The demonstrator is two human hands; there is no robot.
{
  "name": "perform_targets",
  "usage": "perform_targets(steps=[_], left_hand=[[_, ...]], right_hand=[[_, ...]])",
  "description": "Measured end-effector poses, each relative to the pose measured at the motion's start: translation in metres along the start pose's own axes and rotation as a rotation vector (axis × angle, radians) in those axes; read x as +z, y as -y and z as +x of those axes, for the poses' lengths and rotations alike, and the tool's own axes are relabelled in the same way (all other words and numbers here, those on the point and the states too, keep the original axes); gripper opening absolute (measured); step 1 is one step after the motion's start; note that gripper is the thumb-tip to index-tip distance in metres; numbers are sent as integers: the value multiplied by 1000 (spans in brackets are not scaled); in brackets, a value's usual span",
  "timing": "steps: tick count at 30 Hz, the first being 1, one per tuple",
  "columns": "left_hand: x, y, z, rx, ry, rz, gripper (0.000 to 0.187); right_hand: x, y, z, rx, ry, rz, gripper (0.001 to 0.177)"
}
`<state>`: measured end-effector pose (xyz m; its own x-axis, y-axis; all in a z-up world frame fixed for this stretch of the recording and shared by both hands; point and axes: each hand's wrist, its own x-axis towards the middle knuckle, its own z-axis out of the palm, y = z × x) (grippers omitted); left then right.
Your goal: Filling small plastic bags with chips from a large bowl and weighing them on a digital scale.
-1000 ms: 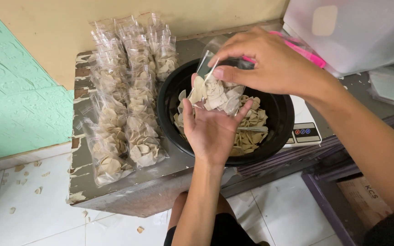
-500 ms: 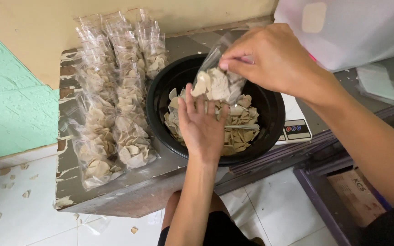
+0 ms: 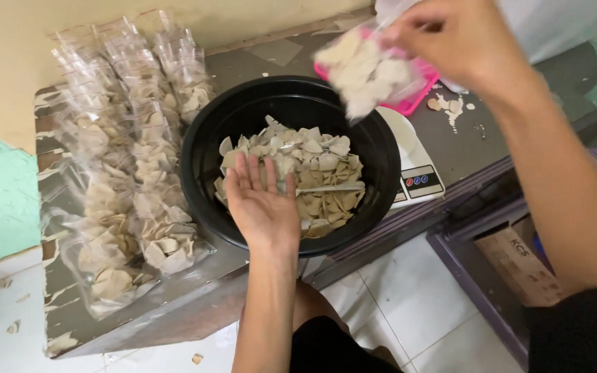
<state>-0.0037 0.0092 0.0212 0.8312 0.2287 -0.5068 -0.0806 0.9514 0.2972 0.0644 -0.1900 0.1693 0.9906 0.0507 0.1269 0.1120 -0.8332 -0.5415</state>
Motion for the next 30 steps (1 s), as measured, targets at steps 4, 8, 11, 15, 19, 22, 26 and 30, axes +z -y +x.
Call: perform_targets(steps=[4,8,11,15,19,22,26,30], left_hand=[[1,-1,-7,20,6,20,55],[7,-3,-16,31,9,37,52],[7,-4,-19,31,0,38,42],[-2,-1,-10,46,17,63,43],[-16,1,1,78,159,72,54],[-2,-2,-11,72,73,81,52],[6,-4,-18,64,-20,95,46],[9,-4,-22,80,-13,139,50]], right_hand=[[-10,-112,53,-110,-323,-105,9],[0,-200,89,-116,-397,-192,9],[22,-164,65,204,-244,62,16],[55,-162,70,427,-106,253,10],[96,-213,88,301,-181,368,10],[87,-189,76,408,-35,447,11],[86,-186,74,498,93,473,10],[87,-192,76,504,121,392,16]])
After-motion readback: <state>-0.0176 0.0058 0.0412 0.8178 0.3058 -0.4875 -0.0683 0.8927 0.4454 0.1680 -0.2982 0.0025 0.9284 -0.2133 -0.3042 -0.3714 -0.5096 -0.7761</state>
